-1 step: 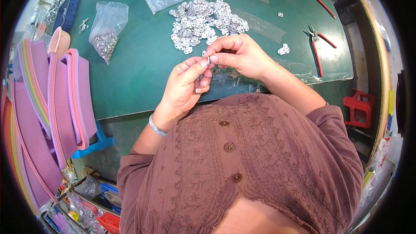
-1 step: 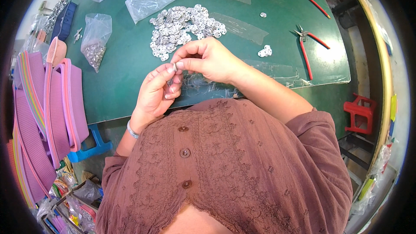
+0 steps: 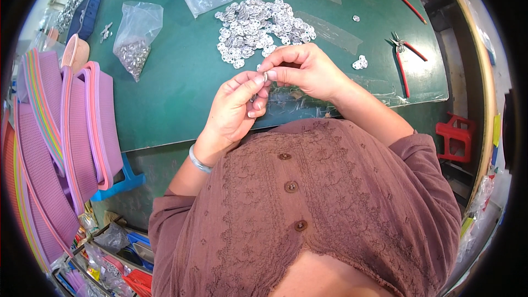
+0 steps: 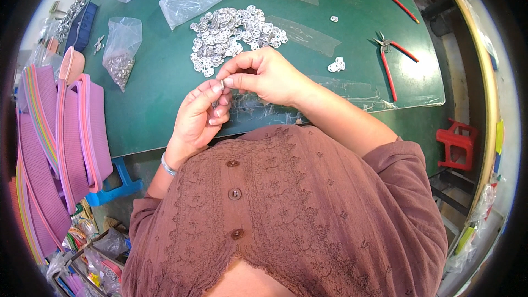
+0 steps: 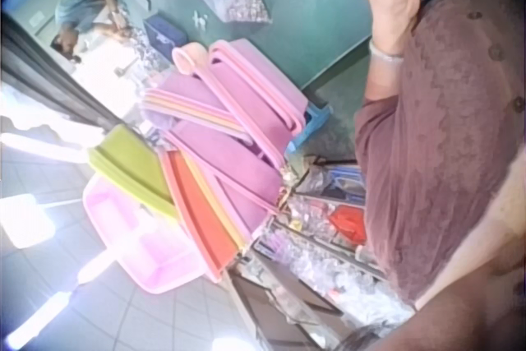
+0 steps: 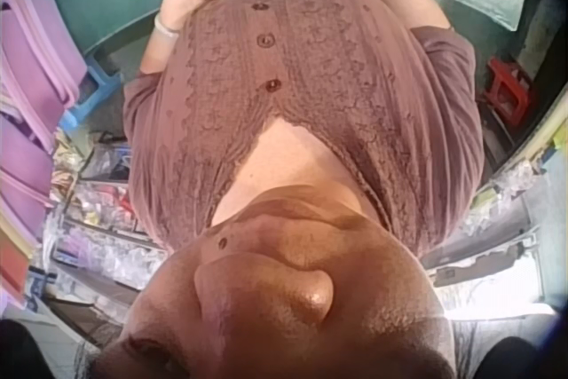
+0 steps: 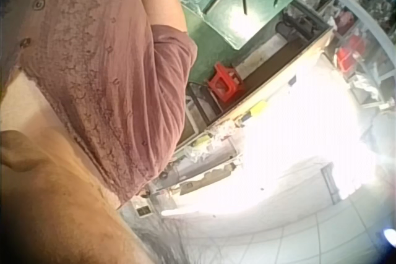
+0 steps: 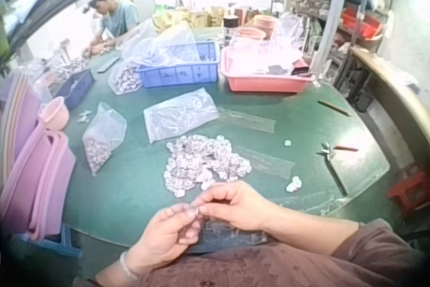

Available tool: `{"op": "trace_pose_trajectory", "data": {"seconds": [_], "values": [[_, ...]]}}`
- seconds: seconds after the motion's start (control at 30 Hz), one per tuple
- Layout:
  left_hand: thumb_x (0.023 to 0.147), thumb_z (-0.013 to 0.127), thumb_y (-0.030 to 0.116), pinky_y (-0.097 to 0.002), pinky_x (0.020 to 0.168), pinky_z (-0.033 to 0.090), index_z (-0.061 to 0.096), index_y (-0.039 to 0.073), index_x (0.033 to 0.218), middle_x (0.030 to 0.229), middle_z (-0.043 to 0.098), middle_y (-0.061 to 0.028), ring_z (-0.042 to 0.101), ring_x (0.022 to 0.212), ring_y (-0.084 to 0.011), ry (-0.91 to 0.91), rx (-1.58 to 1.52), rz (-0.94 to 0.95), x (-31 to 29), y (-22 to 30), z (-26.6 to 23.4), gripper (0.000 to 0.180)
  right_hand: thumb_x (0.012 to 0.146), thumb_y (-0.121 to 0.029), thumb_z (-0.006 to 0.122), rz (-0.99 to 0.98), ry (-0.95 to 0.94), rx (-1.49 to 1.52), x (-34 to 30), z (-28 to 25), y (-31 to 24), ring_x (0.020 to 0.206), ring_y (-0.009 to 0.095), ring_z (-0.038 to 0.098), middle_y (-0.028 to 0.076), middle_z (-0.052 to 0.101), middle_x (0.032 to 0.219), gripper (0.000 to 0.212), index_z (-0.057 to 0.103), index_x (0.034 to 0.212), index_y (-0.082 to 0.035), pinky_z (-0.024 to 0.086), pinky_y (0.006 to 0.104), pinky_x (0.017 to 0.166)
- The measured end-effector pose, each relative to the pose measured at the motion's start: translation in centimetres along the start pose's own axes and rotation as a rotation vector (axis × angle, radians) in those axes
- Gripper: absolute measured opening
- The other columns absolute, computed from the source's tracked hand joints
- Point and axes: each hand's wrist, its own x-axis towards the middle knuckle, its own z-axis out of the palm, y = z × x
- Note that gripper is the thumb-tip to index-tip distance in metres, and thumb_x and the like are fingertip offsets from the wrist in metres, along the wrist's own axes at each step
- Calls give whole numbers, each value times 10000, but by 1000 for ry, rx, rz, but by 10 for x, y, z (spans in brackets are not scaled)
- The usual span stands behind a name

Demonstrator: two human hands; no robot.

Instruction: The person takes small silver components from plastic bags and a table surface, handles them individually to join them together, and uses pliers to secure the connection.

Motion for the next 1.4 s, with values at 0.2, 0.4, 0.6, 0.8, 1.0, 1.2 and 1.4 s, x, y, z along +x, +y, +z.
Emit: {"op": "trace_pose_trajectory", "data": {"seconds": [0.2, 0.4, 0.6, 0.8, 1.0, 1.2, 1.4], "values": [[825, 570, 80, -178, 439, 334, 572, 41, 829, 678, 547, -17, 456, 516, -63, 92, 54, 109, 0, -3, 2, 40, 807, -96, 597, 120, 45, 0, -4, -1, -6, 659, 49, 512, -12, 585, 783, 103, 607, 883, -28, 420, 187, 590], [816, 582, 67, -185, 450, 347, 588, 31, 839, 673, 555, -16, 465, 516, -63, 142, 78, 135, 0, -5, 4, 43, 806, -87, 589, 132, 41, -44, -5, -3, -6, 653, 55, 508, -7, 578, 771, 109, 599, 892, -21, 422, 192, 587], [819, 558, 61, -203, 528, 394, 564, 38, 820, 758, 580, -50, 510, 627, -96, 84, 62, 145, 0, -5, 0, 25, 800, -57, 573, 54, 182, -356, -3, -20, -5, 675, 73, 515, 3, 578, 780, 105, 593, 883, 5, 438, 217, 615], [802, 509, 29, -266, 696, 481, 522, 26, 760, 908, 571, -124, 576, 785, -185, 30, -37, 185, -1, -1, -9, 44, 738, -79, 569, -221, 265, -924, -2, -34, 1, 736, 257, 586, 100, 601, 806, 113, 621, 830, -37, 461, 327, 648], [778, 481, -23, -314, 717, 505, 488, 33, 747, 926, 563, -147, 596, 793, -222, -22, -117, 209, -3, 0, -18, 64, 730, -103, 576, -217, 171, -1141, -2, -33, 2, 786, 270, 569, 85, 574, 792, 119, 632, 827, -65, 461, 358, 669], [789, 463, 0, -265, 616, 467, 488, 35, 856, 838, 544, -95, 551, 718, -171, 46, -144, 162, -5, 1, -18, 79, 726, -122, 583, -177, 96, -1244, 0, -24, -3, 793, 271, 571, 80, 565, 800, 161, 635, 877, -100, 466, 367, 676], [822, 464, 42, -237, 580, 435, 522, 20, 944, 805, 543, -63, 530, 698, -134, 61, -52, 115, -5, 0, -16, 136, 724, -125, 586, -121, 49, -1260, 2, -23, -5, 790, 277, 574, 89, 567, 809, 113, 609, 826, -82, 465, 374, 674]]}}
